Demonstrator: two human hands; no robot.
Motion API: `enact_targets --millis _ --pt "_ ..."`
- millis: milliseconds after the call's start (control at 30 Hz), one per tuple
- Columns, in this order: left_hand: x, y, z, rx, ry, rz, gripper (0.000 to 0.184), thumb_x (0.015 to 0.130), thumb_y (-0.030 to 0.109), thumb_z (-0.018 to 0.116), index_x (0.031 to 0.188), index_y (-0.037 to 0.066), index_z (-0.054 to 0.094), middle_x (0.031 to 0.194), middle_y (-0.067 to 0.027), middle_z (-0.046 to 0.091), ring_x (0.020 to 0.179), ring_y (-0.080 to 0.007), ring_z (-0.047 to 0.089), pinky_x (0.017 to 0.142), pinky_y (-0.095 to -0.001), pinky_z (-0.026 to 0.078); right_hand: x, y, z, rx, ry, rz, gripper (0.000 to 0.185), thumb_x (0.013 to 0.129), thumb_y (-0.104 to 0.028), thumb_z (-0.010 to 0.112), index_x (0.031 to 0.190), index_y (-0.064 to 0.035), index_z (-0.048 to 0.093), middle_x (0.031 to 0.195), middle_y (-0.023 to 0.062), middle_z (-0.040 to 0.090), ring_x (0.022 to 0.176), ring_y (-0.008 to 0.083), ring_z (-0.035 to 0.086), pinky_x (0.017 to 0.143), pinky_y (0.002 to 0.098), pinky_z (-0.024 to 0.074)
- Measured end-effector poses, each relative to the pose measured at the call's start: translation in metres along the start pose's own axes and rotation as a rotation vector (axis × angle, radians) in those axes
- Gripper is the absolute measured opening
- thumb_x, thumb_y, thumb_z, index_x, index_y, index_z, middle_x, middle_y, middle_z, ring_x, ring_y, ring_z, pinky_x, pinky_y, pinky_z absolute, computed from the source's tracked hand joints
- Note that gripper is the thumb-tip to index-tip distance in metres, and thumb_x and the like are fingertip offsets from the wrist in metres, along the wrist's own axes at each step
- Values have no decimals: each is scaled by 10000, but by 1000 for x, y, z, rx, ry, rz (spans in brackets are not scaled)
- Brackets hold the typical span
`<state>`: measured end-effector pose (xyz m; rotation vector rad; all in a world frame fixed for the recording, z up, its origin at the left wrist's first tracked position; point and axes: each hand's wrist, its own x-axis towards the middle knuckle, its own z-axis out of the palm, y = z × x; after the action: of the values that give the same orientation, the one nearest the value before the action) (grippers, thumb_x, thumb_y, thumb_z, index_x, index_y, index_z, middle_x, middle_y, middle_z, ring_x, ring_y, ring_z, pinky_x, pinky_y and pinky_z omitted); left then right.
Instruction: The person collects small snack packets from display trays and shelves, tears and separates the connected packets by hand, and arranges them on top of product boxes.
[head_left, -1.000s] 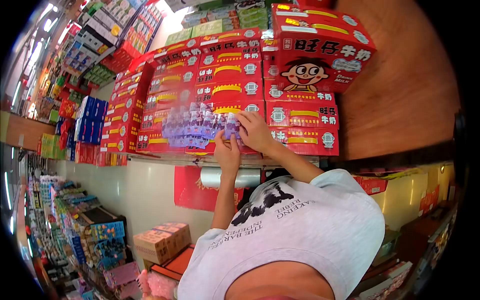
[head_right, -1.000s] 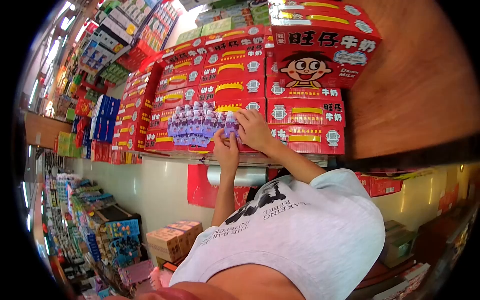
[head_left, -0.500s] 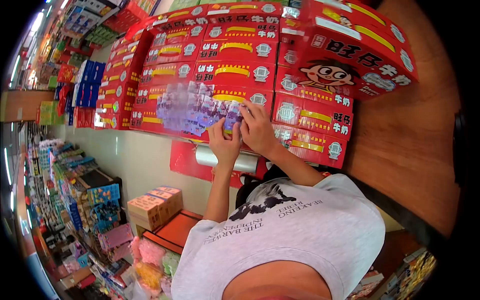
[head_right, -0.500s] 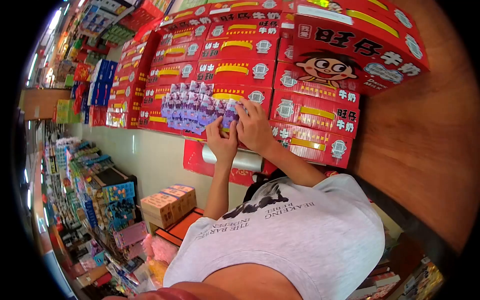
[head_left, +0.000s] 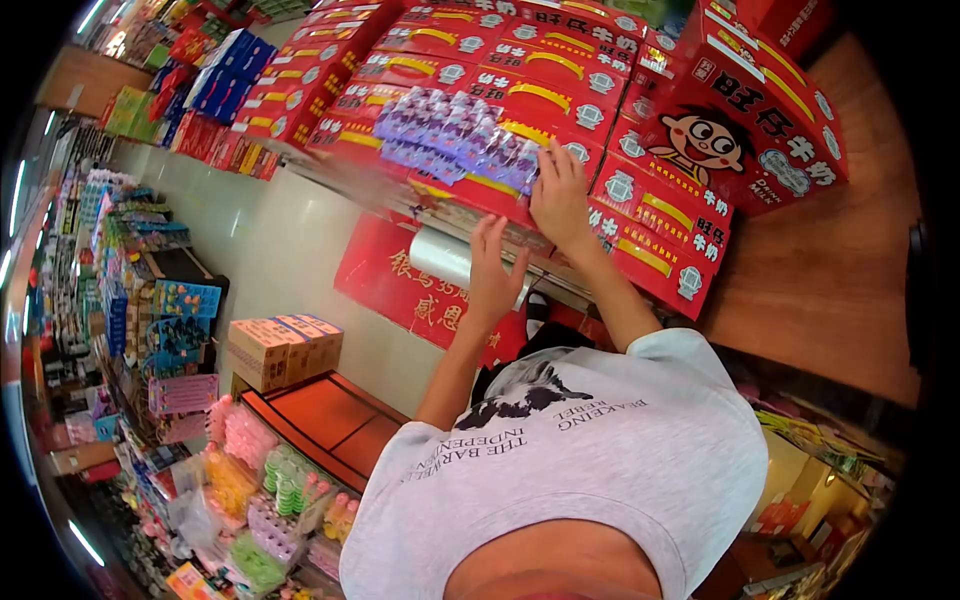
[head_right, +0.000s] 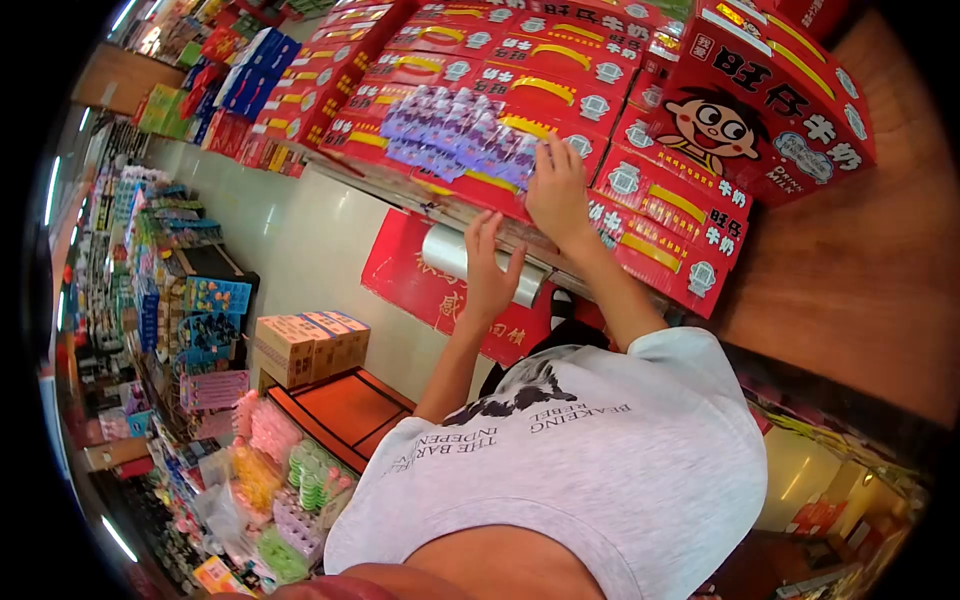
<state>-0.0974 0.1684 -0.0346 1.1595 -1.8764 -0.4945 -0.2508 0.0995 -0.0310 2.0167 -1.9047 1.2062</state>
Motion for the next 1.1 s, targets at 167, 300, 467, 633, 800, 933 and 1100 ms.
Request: enact_targets --millis 167,300,467,633,800,933,1100 --pt "-148 -27 -39 -56 -68 -263 428 815 110 662 1186 1 481 1231 -181 406 975 -260 541 789 -325 484 -24 -43 -24 -76 84 -91 392 747 -45 542 1133 22 545 1256 199 465 1149 364 431 938 481 355" --pt "-285 -41 -84 -153 21 -721 390 830 138 649 1159 -5 497 1075 -146 539 840 -214 587 739 -313 492 -108 -114 -24 153 -140 -202 330 740 -76 561 1060 6 560 1171 197 509 1067 375 473 898 471 390" --pt "-382 -19 -127 -214 291 -972 350 842 143 642 1131 -12 521 1069 -143 557 828 -210 604 678 -299 508 -235 -209 -17 237 -1461 -693 426 776 -183 566 1148 16 507 1139 233 556 1034 385 554 852 466 453" --pt "-422 11 -153 91 306 -642 365 769 14 588 1130 11 532 1051 -176 573 926 -324 580 811 -372 466 -332 -290 -32 182 -1739 -1007 455 752 -237 609 1136 -6 538 1080 206 609 1005 349 592 835 456 475" --pt "-491 61 -178 72 480 -939 289 741 21 571 1030 17 578 989 -175 582 944 -362 556 815 -384 452 -391 -338 -45 154 -1762 -1466 362 745 -211 603 1019 25 590 1034 195 630 935 347 617 814 430 493" --pt "-552 93 -181 124 582 -1085 139 746 64 584 879 25 572 887 -164 577 860 -358 560 727 -406 449 -449 -356 -64 417 -1810 -1634 313 721 -203 617 905 49 607 988 214 635 899 353 618 803 428 492" --pt "-589 140 -163 342 845 -1307 143 731 90 625 812 23 528 840 -165 567 810 -366 552 685 -424 440 -491 -398 -92 398 -1997 -1882 280 665 -140 594 825 90 584 835 282 602 825 402 600 751 447 483"
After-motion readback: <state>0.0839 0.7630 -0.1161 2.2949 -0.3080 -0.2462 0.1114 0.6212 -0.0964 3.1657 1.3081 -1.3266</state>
